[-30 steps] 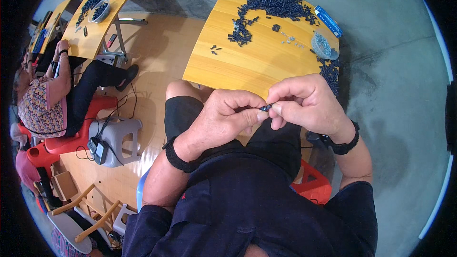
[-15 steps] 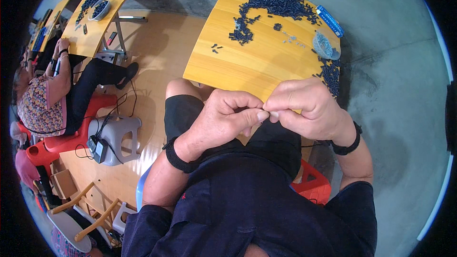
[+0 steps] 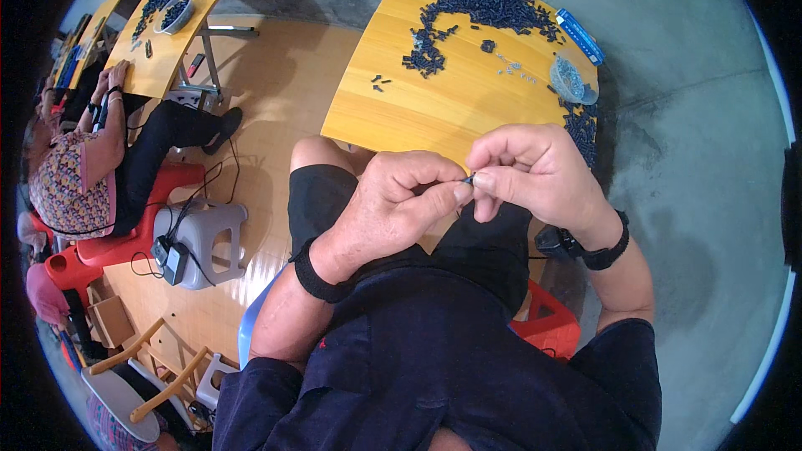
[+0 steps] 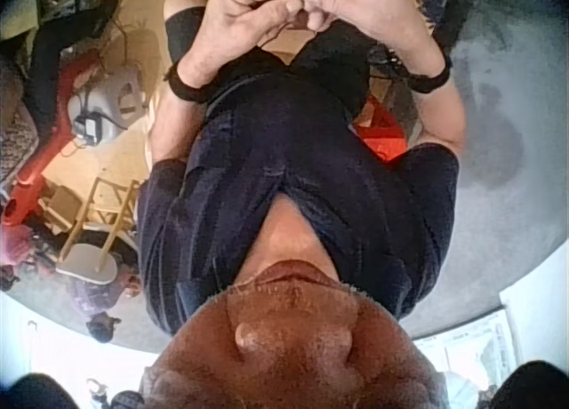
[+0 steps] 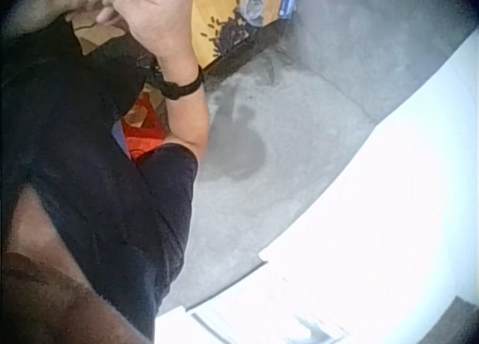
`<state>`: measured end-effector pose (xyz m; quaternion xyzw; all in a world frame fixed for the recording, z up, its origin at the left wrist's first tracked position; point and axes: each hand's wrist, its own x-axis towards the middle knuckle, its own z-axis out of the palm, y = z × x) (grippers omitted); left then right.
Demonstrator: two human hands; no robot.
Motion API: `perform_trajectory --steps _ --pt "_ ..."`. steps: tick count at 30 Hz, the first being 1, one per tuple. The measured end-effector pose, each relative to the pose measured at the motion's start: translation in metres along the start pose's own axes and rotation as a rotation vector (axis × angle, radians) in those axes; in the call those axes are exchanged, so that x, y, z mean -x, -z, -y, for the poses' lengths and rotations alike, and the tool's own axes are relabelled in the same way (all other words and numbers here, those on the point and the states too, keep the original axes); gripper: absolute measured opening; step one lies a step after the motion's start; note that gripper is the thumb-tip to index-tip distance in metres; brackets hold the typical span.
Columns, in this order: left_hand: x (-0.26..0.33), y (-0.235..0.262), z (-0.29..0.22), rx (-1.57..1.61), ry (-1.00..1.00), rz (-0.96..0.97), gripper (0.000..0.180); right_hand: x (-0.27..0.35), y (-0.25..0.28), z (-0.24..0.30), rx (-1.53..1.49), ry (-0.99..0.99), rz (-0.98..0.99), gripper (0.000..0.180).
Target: Manually assembling small blue plastic components into finished parts.
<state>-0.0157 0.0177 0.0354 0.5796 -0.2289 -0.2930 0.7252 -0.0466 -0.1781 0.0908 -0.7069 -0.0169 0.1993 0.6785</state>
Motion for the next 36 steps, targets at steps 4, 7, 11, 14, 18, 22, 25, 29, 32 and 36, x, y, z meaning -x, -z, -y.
perform_trajectory --steps 4,7,11,14,18,22,25,29,32,36 --pt "0.0 0.002 0.002 -0.015 -0.008 0.01 0.013 -0.003 0.002 -0.001 -0.115 -0.109 0.044 0.011" --pt "-0.001 -0.001 0.01 -0.028 -0.09 -0.022 0.012 -0.004 0.003 -0.004 -0.179 -0.093 0.047 0.011" --pt "0.001 0.001 0.003 0.054 0.093 -0.014 0.013 -0.007 0.005 -0.006 -0.171 -0.106 0.039 0.011" --pt "0.001 0.002 0.004 0.078 0.07 -0.033 0.012 -0.008 0.004 -0.004 -0.161 -0.114 0.046 0.011" --pt "0.003 0.003 -0.002 0.087 0.149 -0.023 0.014 -0.01 0.004 -0.004 -0.151 -0.116 0.05 0.012" --pt "0.004 0.004 -0.004 0.089 0.191 -0.02 0.013 -0.012 0.004 -0.002 -0.166 -0.137 0.088 0.013" --pt "0.005 0.006 -0.003 0.099 0.193 -0.008 0.017 -0.013 0.004 -0.002 -0.185 -0.15 0.094 0.014" --pt "0.006 0.007 -0.003 0.112 0.175 -0.004 0.017 -0.014 0.004 -0.002 -0.211 -0.158 0.104 0.014" --pt "0.007 0.006 -0.002 0.153 0.167 -0.042 0.014 -0.015 0.004 -0.004 -0.247 -0.174 0.116 0.014" --pt "0.008 0.007 0.0 0.147 0.165 -0.06 0.014 -0.016 0.002 -0.006 -0.26 -0.172 0.126 0.014"
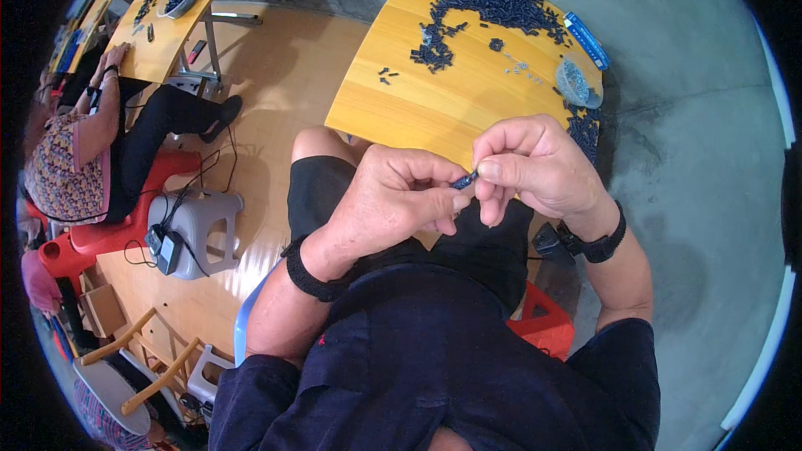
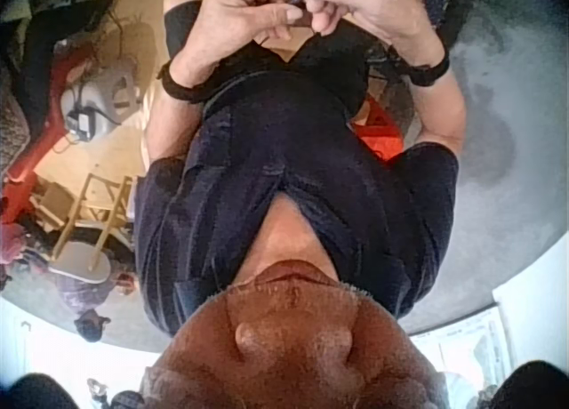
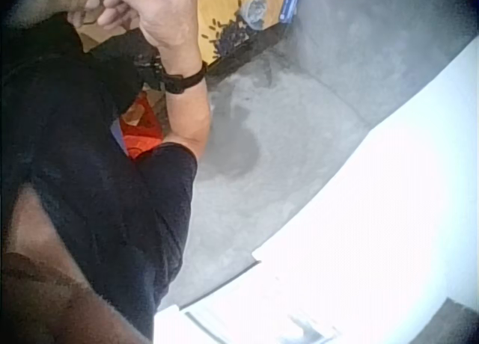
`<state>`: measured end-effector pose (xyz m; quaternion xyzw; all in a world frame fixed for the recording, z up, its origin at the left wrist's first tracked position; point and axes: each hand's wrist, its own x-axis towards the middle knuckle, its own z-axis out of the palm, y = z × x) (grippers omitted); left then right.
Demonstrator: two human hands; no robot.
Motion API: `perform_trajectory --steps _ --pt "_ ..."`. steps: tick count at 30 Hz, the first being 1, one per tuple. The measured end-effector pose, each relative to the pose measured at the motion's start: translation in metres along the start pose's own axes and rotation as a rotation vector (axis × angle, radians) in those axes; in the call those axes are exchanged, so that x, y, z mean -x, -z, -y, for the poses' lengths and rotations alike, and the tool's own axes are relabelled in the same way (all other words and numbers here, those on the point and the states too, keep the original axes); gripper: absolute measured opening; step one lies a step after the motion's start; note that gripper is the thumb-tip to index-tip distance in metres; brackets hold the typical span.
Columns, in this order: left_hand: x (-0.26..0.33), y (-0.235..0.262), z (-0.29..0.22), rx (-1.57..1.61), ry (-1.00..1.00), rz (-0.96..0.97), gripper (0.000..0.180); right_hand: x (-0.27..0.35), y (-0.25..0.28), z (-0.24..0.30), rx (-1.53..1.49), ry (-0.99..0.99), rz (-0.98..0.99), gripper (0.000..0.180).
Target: Manually assembling small blue plastic components into finished parts.
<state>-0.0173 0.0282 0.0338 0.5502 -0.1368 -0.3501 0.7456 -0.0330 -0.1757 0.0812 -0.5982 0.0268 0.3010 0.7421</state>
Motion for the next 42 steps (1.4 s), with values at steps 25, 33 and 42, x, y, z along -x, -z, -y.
perform_trajectory --steps 25,33,42 --pt "0.005 0.007 -0.002 -0.02 -0.004 0.029 0.014 0.002 -0.02 -0.009 0.085 0.099 -0.087 0.012" --pt "0.004 0.008 0.004 -0.03 -0.214 0.064 0.012 0.004 -0.019 -0.006 0.053 0.068 -0.058 0.012" --pt "0.003 0.002 0.001 0.007 -0.12 0.1 0.012 0.016 -0.024 0.012 0.318 0.164 -0.091 0.007"
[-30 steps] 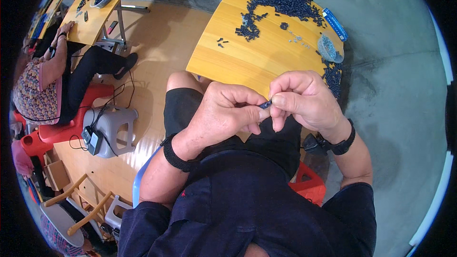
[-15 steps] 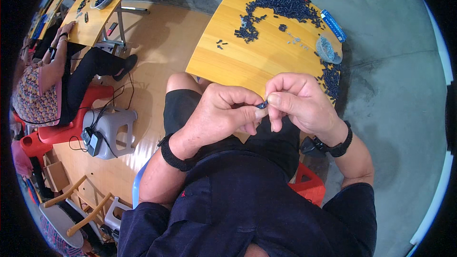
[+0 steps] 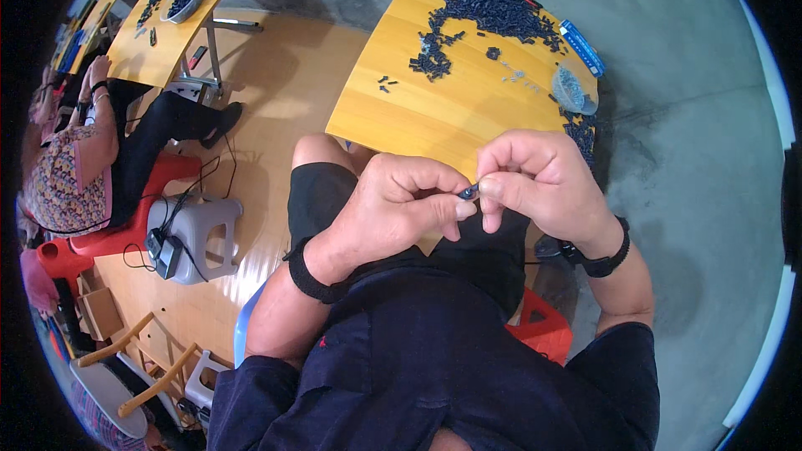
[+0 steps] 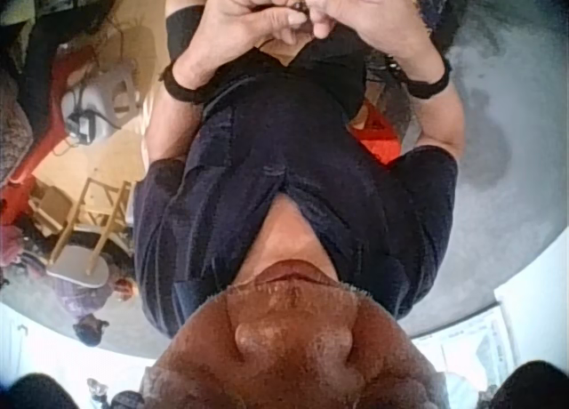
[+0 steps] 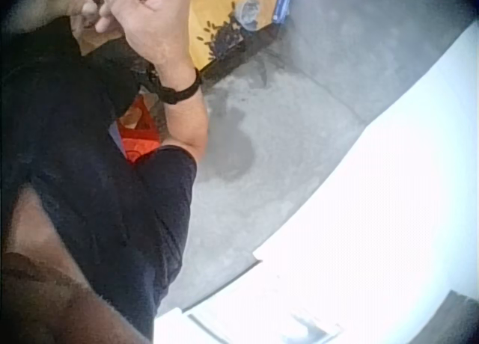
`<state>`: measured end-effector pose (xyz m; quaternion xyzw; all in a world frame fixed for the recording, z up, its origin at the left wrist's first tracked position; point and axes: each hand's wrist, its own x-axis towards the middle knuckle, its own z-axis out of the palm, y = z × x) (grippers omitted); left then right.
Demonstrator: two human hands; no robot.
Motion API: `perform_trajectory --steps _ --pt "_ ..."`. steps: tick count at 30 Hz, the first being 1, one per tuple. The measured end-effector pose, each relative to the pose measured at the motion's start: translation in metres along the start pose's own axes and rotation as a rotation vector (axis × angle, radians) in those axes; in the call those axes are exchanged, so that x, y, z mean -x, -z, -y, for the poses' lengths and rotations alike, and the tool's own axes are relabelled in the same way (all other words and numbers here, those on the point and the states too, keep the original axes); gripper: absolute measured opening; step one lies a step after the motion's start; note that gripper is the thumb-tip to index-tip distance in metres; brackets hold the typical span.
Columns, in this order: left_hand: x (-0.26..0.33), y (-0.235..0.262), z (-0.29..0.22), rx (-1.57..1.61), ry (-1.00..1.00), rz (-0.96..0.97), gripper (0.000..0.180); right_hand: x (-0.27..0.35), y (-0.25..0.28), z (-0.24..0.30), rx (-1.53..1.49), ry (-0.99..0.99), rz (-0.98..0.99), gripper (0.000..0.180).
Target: Manually assembling small blue plastic components into finished parts.
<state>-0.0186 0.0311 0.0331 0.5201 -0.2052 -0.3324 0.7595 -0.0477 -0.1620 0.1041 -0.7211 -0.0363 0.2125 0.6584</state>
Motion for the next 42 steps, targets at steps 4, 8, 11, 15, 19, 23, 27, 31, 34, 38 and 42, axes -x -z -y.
perform_trajectory --steps 4,8,11,15,19,23,27,31,34,38,42 --pt "-0.001 -0.001 -0.002 -0.062 0.005 -0.003 0.013 -0.002 0.004 -0.003 -0.034 -0.042 0.036 0.008" --pt "0.0 -0.001 -0.001 -0.068 -0.019 -0.024 0.012 -0.003 0.007 0.001 -0.07 -0.084 0.065 0.01" --pt "-0.001 -0.002 -0.002 -0.07 -0.024 -0.017 0.011 -0.004 0.007 0.001 -0.052 -0.111 0.072 0.01" --pt "0.0 -0.004 -0.006 -0.103 0.033 0.003 0.008 -0.005 0.008 -0.005 -0.046 -0.039 0.108 0.011" --pt "0.002 -0.004 -0.004 0.013 0.143 0.017 0.009 -0.005 0.01 -0.008 -0.017 -0.008 0.141 0.011" --pt "0.0 -0.003 -0.006 0.009 0.16 0.05 0.009 -0.007 0.014 -0.009 -0.022 -0.035 0.18 0.011" --pt "-0.001 -0.005 -0.005 -0.031 0.136 0.028 0.007 -0.006 0.015 -0.011 -0.072 -0.065 0.172 0.011" --pt "-0.004 -0.007 -0.003 -0.073 0.094 0.017 0.007 -0.004 0.017 -0.011 -0.018 -0.034 0.149 0.011" --pt "-0.005 -0.009 -0.006 -0.09 0.102 0.013 0.007 -0.005 0.02 -0.011 -0.105 -0.036 0.174 0.011" --pt "-0.007 -0.011 -0.011 -0.012 0.119 0.033 0.007 -0.006 0.027 -0.009 -0.112 -0.091 0.194 0.011" --pt "-0.008 -0.012 -0.008 0.037 0.127 0.021 0.008 -0.006 0.03 -0.015 -0.259 -0.121 0.22 0.009"
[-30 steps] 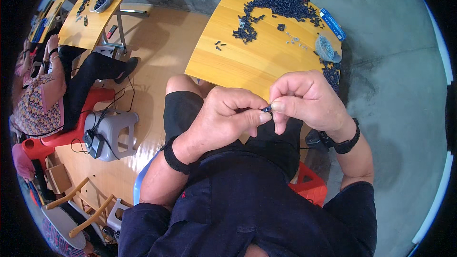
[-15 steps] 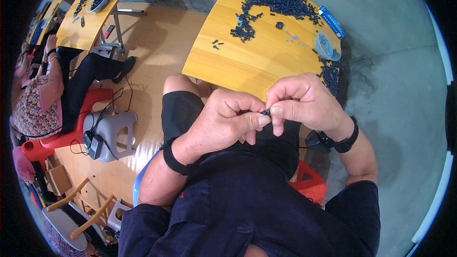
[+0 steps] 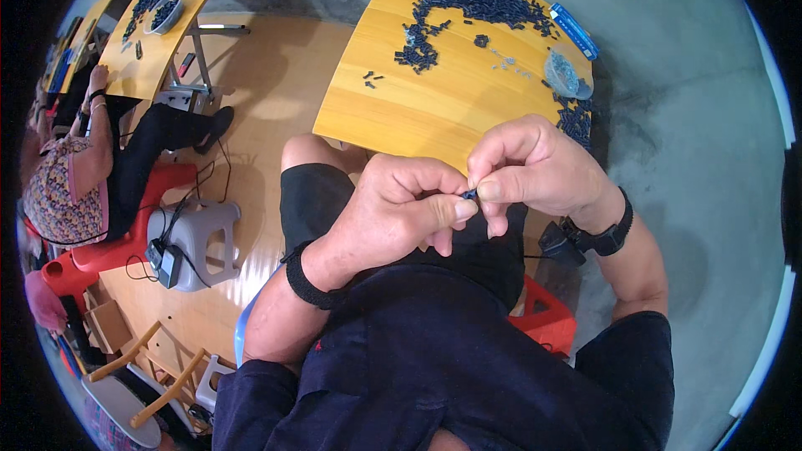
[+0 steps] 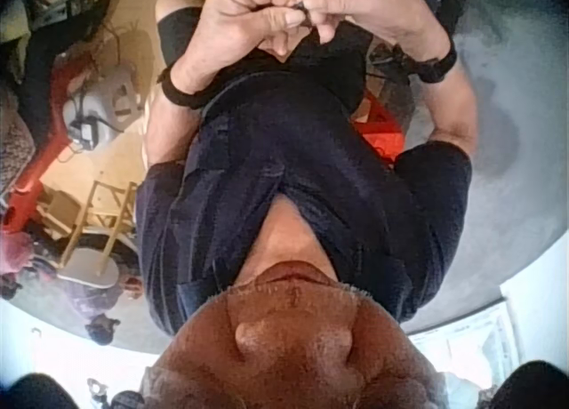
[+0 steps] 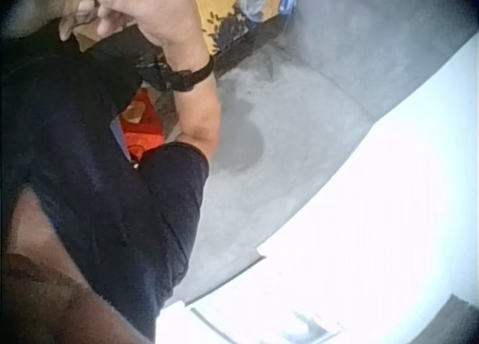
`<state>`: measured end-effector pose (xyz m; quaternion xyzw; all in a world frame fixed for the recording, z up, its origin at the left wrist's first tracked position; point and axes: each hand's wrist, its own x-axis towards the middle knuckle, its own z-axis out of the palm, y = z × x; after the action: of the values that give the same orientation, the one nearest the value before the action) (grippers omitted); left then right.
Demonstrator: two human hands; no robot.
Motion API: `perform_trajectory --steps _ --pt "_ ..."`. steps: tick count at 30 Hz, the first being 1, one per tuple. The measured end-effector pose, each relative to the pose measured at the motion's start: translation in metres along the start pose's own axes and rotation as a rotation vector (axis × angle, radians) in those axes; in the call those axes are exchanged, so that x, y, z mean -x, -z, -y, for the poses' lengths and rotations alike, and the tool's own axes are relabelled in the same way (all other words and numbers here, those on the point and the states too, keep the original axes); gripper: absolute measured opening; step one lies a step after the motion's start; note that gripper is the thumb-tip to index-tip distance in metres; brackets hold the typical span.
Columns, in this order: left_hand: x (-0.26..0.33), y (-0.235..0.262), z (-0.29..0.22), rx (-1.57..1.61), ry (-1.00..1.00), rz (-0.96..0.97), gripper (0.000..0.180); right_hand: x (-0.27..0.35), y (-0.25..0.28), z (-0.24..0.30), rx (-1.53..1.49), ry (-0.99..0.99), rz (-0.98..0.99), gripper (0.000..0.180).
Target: Manually assembling small blue plastic components into finished parts.
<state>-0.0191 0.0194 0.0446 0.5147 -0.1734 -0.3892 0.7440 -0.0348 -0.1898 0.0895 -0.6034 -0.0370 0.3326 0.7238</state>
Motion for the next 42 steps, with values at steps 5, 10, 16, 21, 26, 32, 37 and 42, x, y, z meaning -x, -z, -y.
perform_trajectory --steps 5,10,16,21,26,32,37,42 --pt "-0.006 -0.002 -0.003 0.023 -0.103 -0.034 0.01 -0.003 0.001 0.001 -0.153 0.037 -0.037 0.009" --pt "-0.008 0.0 -0.001 -0.065 -0.199 -0.021 0.011 -0.003 0.0 0.005 -0.078 0.036 -0.014 0.013" --pt "-0.01 0.012 0.005 -0.189 -0.284 0.033 0.013 0.005 -0.007 0.012 -0.032 -0.079 -0.135 0.016" --pt "-0.016 0.012 0.011 -0.298 -0.484 0.024 0.015 0.008 -0.011 0.014 -0.031 -0.113 -0.105 0.018" --pt "-0.017 0.012 0.008 -0.366 -0.504 0.07 0.012 0.008 -0.011 0.009 -0.133 -0.134 -0.007 0.017" --pt "-0.017 0.013 0.005 -0.294 -0.507 0.105 0.011 0.002 -0.007 -0.009 -0.35 0.033 0.068 0.013" --pt "-0.012 0.017 0.002 -0.179 -0.367 0.197 0.013 0.001 -0.009 -0.013 -0.354 0.029 0.045 0.012" --pt "-0.014 0.019 0.002 -0.164 -0.328 0.182 0.012 -0.002 -0.011 -0.014 -0.304 0.033 0.028 0.012"
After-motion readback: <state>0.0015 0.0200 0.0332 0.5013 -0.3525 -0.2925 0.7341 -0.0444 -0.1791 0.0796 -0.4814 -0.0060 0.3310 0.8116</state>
